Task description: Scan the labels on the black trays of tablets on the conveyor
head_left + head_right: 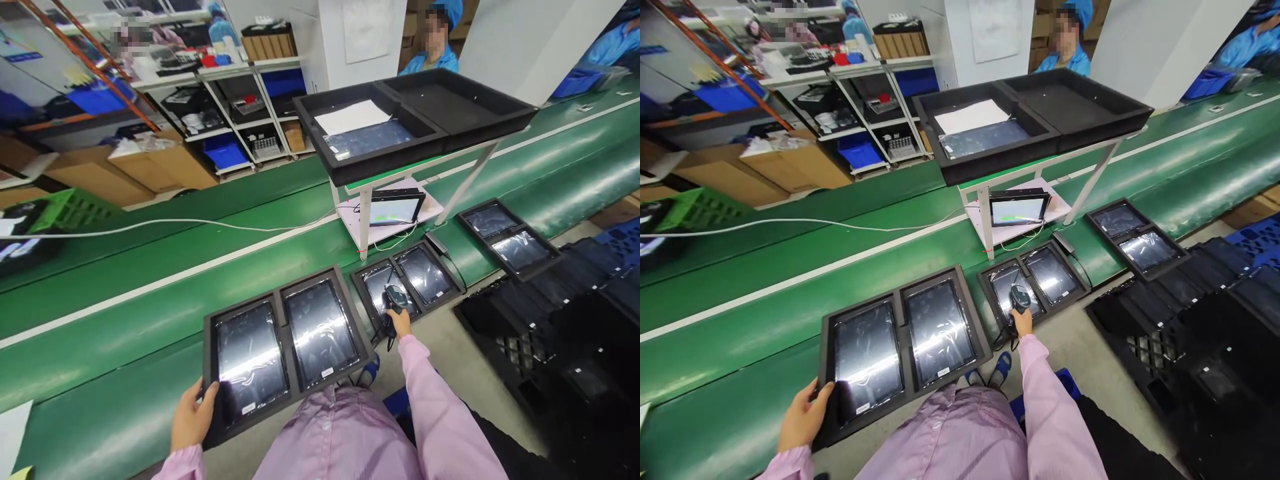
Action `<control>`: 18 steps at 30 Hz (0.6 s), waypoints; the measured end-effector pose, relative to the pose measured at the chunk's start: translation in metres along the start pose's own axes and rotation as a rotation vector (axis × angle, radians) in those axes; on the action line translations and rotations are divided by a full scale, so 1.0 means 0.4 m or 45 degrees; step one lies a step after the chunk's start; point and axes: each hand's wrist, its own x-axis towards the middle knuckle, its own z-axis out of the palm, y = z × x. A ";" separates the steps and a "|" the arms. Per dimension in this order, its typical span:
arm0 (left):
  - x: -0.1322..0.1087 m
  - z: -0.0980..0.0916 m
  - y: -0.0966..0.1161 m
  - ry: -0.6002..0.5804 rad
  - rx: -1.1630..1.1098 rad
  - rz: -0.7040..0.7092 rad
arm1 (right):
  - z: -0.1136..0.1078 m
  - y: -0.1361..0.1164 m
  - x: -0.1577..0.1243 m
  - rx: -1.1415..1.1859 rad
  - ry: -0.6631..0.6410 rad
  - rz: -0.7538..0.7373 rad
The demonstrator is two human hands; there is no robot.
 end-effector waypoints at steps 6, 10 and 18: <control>-0.015 0.025 -0.013 0.059 -0.043 0.054 | 0.093 -0.038 0.062 0.011 -0.218 -0.068; -0.019 0.027 -0.018 0.055 -0.030 0.058 | 0.162 -0.089 0.085 -0.056 -0.492 -0.142; -0.027 0.022 -0.006 0.083 -0.086 0.018 | 0.336 -0.211 0.207 -0.403 -0.689 -0.210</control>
